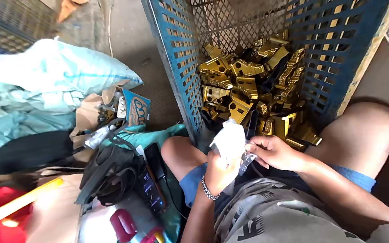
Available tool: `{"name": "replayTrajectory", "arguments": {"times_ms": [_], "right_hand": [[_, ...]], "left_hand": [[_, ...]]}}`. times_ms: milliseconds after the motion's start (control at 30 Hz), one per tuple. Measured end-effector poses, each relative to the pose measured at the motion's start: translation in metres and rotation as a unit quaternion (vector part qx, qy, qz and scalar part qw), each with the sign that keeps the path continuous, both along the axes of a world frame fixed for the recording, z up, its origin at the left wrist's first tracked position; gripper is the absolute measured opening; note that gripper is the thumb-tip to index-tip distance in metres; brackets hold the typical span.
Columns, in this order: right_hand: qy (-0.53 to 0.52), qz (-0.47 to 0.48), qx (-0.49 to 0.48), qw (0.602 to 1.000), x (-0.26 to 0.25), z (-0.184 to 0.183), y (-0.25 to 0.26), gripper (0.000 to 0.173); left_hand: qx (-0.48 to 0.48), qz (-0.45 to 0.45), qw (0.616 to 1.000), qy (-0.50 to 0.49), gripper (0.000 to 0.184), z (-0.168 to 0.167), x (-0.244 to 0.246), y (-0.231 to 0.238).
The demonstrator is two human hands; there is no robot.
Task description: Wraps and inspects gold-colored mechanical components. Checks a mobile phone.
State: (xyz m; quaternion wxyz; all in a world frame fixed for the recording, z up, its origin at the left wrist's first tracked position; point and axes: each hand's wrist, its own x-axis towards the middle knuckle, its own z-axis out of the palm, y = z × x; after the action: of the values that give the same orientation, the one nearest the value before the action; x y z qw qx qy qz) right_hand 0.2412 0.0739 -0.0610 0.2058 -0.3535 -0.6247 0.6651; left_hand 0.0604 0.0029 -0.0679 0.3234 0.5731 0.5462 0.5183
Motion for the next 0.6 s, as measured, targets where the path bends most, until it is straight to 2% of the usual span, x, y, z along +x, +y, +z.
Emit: {"name": "replayTrajectory", "arguments": {"times_ms": [67,100,133,167,200,267,333,367,433,500,533,567,600], "right_hand": [[0.016,-0.025,-0.012,0.999,-0.005,-0.001,-0.004,0.026],[0.046,-0.019,-0.035,0.998,-0.004,0.001,-0.005,0.021],[0.086,-0.010,-0.054,0.995,-0.001,0.002,-0.006,0.013],[0.114,-0.011,-0.061,0.992,0.001,0.002,-0.007,0.006],[0.117,-0.031,-0.047,0.992,0.001,0.002,-0.008,0.003],[0.096,-0.058,0.027,0.993,-0.007,-0.001,-0.007,0.015],[0.125,0.015,0.131,0.983,-0.018,-0.007,-0.005,0.023],[0.123,0.061,0.154,0.978,-0.020,-0.003,0.002,0.028],[0.062,0.085,0.152,0.983,-0.018,0.011,0.031,0.035],[-0.025,0.029,0.216,0.976,-0.018,0.011,0.072,0.023],[-0.095,0.025,0.290,0.952,-0.022,0.005,0.096,0.012],[-0.183,0.054,0.360,0.913,-0.029,-0.005,0.118,0.014],[-0.296,0.127,0.368,0.872,-0.040,-0.011,0.136,0.035]], "left_hand": [[0.035,0.064,0.991,0.111,0.020,-0.004,-0.006,0.005],[0.044,0.128,0.977,0.165,0.027,-0.008,-0.013,0.009],[0.046,0.197,0.962,0.182,0.031,-0.011,-0.023,0.014],[0.037,0.235,0.959,0.153,0.032,-0.011,-0.033,0.017],[0.016,0.223,0.971,0.086,0.034,-0.005,-0.041,0.015],[-0.042,0.078,0.993,-0.084,0.037,0.015,-0.035,0.006],[-0.075,-0.075,0.982,-0.155,0.037,0.022,-0.014,0.000],[-0.071,-0.095,0.980,-0.162,0.034,0.019,-0.012,-0.001],[-0.039,-0.029,0.994,-0.100,0.027,0.007,-0.027,-0.004],[-0.023,0.072,0.996,-0.040,0.026,-0.003,-0.046,-0.004],[-0.021,0.115,0.993,-0.023,0.027,-0.007,-0.050,-0.002],[-0.014,0.145,0.989,-0.012,0.026,-0.009,-0.051,-0.001],[0.000,0.160,0.987,-0.011,0.025,-0.010,-0.049,0.000]]}}
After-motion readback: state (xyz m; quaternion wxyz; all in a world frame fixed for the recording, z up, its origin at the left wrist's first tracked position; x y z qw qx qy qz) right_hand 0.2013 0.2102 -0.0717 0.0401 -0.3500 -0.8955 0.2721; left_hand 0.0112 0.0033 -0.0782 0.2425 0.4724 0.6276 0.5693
